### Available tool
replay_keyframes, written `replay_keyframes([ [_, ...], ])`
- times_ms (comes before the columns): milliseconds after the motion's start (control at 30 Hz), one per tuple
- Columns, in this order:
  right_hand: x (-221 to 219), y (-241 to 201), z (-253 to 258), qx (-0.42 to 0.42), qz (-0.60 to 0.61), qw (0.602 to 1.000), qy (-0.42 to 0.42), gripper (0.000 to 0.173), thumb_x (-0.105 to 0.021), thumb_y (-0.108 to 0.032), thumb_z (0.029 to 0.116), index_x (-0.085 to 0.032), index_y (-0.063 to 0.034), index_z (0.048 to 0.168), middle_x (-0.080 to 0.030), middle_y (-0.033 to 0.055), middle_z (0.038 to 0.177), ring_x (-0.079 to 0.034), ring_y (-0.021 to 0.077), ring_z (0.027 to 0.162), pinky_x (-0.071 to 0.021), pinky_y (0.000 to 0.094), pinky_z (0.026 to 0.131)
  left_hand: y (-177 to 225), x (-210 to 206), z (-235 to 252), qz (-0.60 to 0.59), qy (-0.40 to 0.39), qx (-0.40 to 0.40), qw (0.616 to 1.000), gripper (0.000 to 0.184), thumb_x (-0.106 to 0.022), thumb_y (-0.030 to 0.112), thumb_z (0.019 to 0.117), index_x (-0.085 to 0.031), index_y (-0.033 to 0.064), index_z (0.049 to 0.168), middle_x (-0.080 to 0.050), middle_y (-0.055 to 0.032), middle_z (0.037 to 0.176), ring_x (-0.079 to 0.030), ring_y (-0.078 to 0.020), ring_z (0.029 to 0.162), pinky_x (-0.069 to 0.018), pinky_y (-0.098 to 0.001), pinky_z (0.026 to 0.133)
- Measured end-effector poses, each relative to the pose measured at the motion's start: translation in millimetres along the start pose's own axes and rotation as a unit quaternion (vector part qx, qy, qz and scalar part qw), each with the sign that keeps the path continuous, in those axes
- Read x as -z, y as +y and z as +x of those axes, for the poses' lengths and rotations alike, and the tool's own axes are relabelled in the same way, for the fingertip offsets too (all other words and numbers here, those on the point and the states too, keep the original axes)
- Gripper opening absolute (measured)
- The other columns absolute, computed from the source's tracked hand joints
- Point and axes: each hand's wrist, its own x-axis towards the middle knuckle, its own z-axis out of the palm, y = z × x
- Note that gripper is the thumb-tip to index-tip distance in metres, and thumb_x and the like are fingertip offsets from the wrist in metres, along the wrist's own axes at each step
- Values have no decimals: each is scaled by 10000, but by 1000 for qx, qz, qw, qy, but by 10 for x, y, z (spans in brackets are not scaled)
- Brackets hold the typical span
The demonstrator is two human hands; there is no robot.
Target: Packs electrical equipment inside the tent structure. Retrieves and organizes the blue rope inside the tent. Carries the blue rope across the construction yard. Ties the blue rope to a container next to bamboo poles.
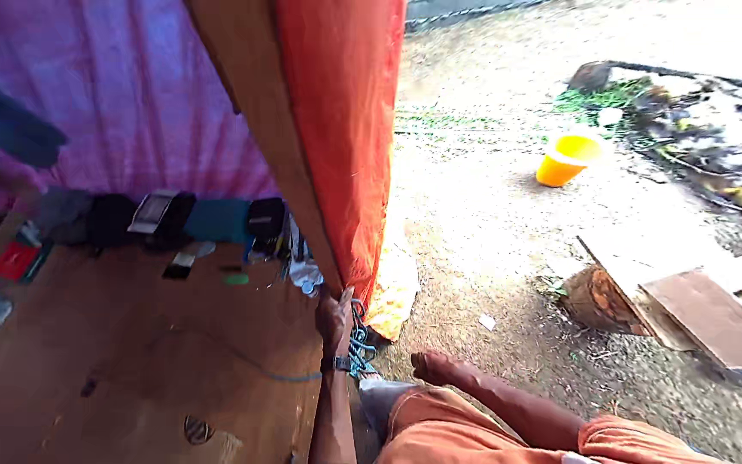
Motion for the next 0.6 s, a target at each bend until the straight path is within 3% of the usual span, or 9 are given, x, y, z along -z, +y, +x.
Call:
replay_keyframes([
  [100,-144,287,-53,9,18,1000,15,403,-583,-392,1008,-681,-12,1095,-702,242,1086,-667,430,1090,-507,680,916,1,-47,12,-5,15,-11,1000,647,-732,596,869,-619,153,1327,-746,-104,1033,-726,-281,953,-583,-574,819],
  [600,-138,913,-694,-55,69,995,48,437,-521,-381,1054,-648,16,1184,-679,266,1169,-643,437,1162,-488,668,965,-30,-86,-83,-67,62,-53,994,562,-782,493,878,-634,113,1265,-731,-114,1015,-710,-270,962,-567,-559,853],
])
